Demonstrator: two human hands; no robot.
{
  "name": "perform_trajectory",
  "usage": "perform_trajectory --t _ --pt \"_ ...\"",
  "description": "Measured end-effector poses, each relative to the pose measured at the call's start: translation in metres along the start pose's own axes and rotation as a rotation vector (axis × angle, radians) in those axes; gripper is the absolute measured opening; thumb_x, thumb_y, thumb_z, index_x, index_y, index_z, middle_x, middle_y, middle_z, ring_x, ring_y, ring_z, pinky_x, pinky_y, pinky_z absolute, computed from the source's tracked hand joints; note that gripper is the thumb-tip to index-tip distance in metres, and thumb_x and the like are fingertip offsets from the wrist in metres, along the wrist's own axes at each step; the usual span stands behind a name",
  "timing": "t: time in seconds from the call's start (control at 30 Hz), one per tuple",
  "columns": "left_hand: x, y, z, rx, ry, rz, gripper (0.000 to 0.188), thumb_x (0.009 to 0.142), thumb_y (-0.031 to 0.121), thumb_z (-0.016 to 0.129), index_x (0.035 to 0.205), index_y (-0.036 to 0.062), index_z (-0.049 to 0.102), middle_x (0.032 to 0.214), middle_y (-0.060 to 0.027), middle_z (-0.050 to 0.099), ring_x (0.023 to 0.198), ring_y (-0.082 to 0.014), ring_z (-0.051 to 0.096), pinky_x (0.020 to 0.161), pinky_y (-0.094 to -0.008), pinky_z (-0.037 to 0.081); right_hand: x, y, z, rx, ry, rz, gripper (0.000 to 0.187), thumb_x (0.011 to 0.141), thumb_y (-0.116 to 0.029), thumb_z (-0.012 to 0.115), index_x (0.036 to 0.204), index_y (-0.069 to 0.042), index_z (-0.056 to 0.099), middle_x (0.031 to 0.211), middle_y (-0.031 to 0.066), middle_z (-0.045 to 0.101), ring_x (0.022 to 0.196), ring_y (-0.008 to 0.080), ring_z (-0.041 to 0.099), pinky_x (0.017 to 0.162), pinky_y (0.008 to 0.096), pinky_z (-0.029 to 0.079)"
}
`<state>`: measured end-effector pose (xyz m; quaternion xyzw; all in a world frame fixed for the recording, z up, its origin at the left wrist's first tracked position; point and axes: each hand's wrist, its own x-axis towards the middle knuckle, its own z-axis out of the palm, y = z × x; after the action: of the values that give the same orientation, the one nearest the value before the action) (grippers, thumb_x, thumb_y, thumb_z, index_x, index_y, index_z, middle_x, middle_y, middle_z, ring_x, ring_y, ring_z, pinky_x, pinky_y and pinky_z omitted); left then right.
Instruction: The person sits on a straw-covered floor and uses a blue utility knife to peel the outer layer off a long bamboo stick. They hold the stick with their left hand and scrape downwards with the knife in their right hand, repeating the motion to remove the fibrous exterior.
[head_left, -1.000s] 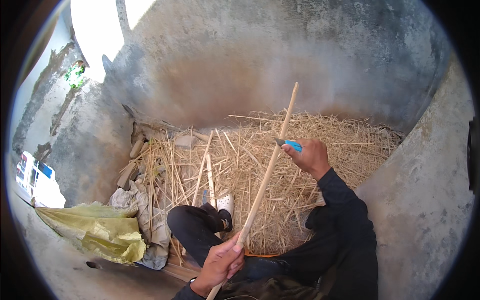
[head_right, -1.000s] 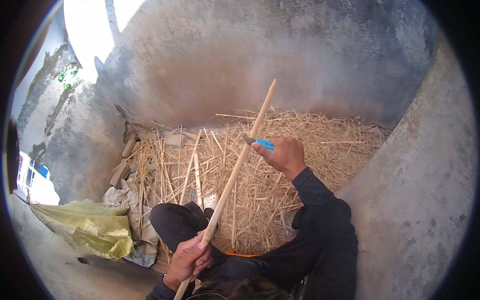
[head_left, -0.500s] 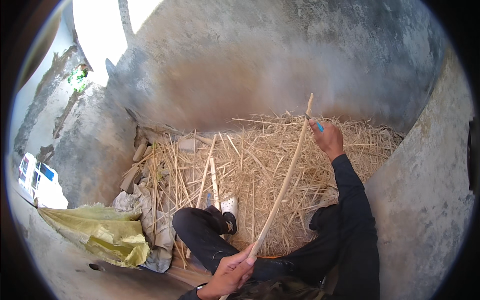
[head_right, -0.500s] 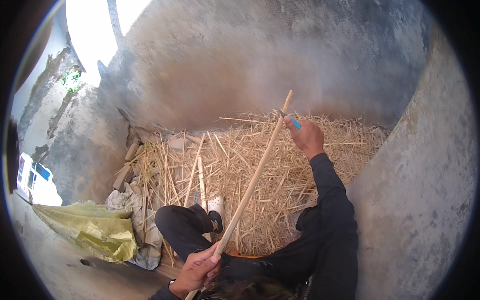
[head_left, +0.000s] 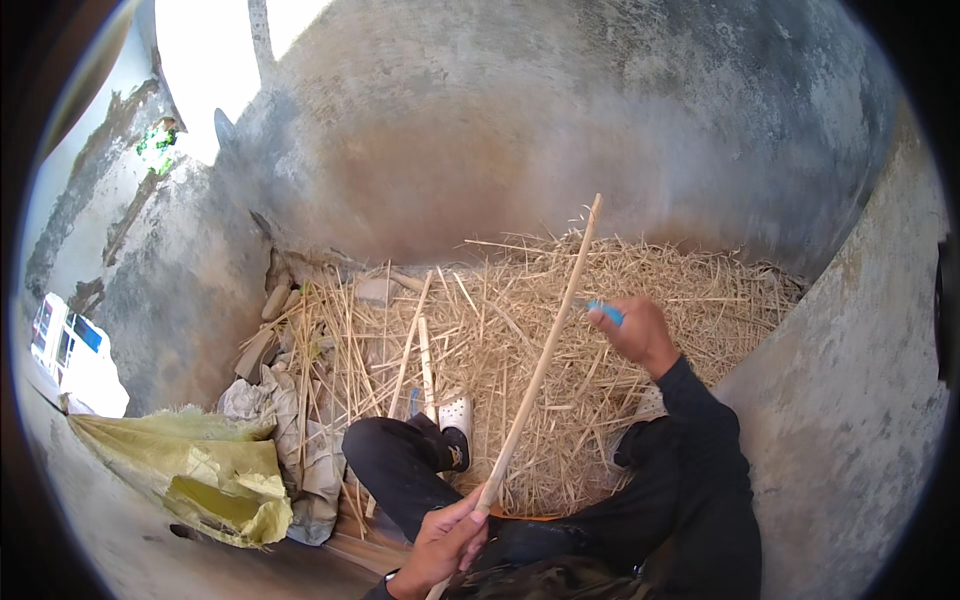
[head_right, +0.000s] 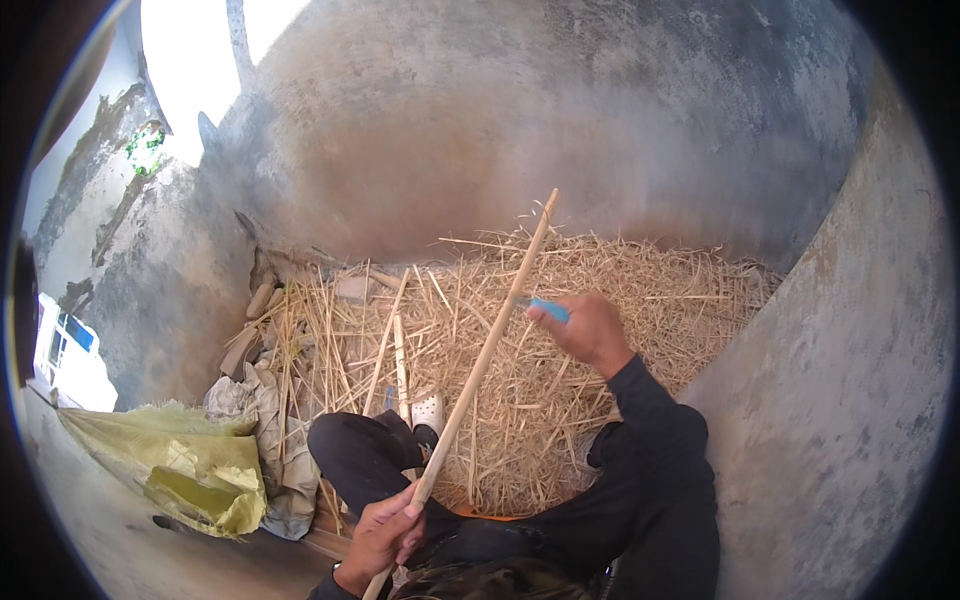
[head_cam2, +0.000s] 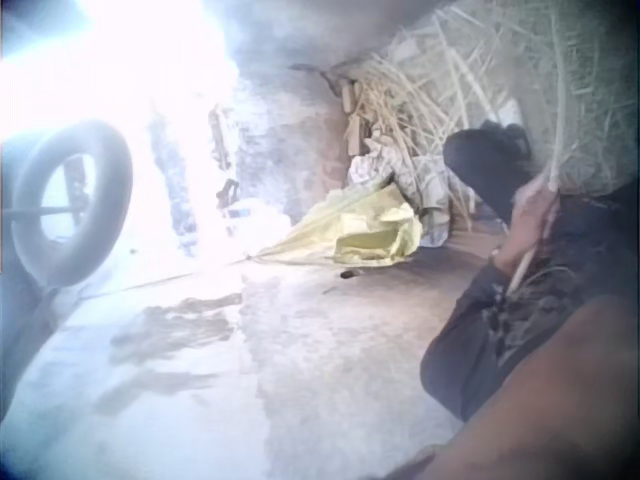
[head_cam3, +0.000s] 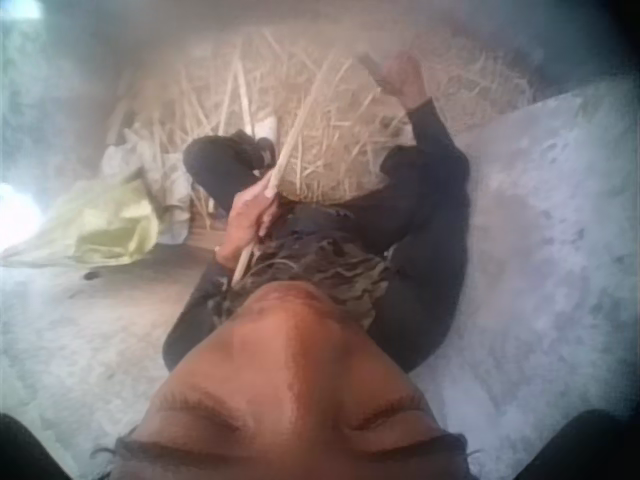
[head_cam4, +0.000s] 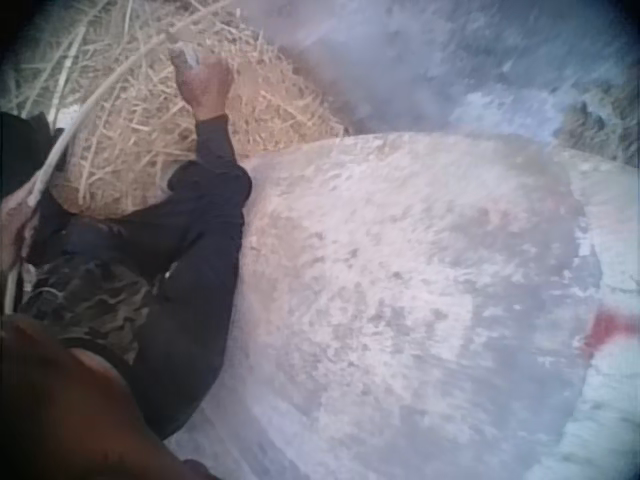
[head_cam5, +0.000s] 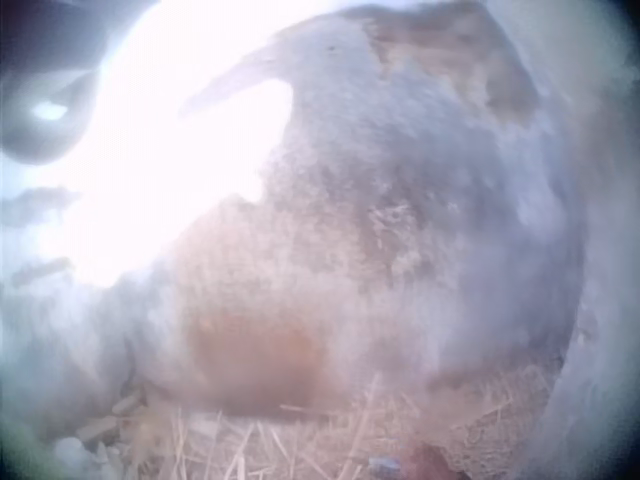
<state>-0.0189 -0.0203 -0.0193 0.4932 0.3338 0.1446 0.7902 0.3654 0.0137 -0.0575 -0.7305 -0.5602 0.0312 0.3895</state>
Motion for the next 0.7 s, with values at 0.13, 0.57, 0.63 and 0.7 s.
perform_trajectory --t 0.13,0.57,0.63,0.7 --pt "0.012 0.025 0.011 0.224 0.066 -0.010 0.045 0.101 0.016 0.048 0.144 0.0068 0.040 0.064 0.0024 0.045 0.051 -0.0036 0.041 0.045 -0.0182 0.035 -0.046 -0.056 0.026 0.024 -0.292 -0.255 0.064 0.081 -0.071 0.054 0.067 -0.010 0.070 0.049 0.0093 0.055 0.046 0.0284 0.057 0.046 0.0401 0.045" --pt "0.038 0.020 0.006 0.948 0.262 0.434 0.044 0.088 0.005 0.057 0.131 -0.0017 0.051 0.066 -0.0215 0.056 0.056 -0.0288 0.061 0.056 -0.0338 0.047 -0.056 -0.066 0.044 -0.085 -0.310 -0.268 0.078 0.075 -0.082 0.046 0.058 -0.009 0.067 0.051 0.0128 0.058 0.047 0.0298 0.061 0.043 0.0392 0.046" --pt "0.044 0.026 0.006 1.035 0.285 0.387 0.044 0.085 0.003 0.058 0.129 -0.0013 0.053 0.068 -0.0231 0.058 0.060 -0.0362 0.062 0.056 -0.0365 0.047 -0.050 -0.065 0.046 -0.118 -0.287 -0.259 0.079 0.074 -0.084 0.046 0.057 -0.010 0.066 0.050 0.0126 0.058 0.046 0.0289 0.061 0.041 0.0386 0.045" --pt "0.045 0.031 0.011 1.054 0.294 0.417 0.046 0.083 0.002 0.058 0.129 -0.0005 0.053 0.066 -0.0219 0.057 0.060 -0.0365 0.062 0.056 -0.0378 0.047 -0.045 -0.065 0.043 -0.163 -0.229 -0.296 0.079 0.074 -0.084 0.044 0.056 -0.009 0.065 0.049 0.0124 0.057 0.045 0.0277 0.060 0.042 0.0391 0.045"
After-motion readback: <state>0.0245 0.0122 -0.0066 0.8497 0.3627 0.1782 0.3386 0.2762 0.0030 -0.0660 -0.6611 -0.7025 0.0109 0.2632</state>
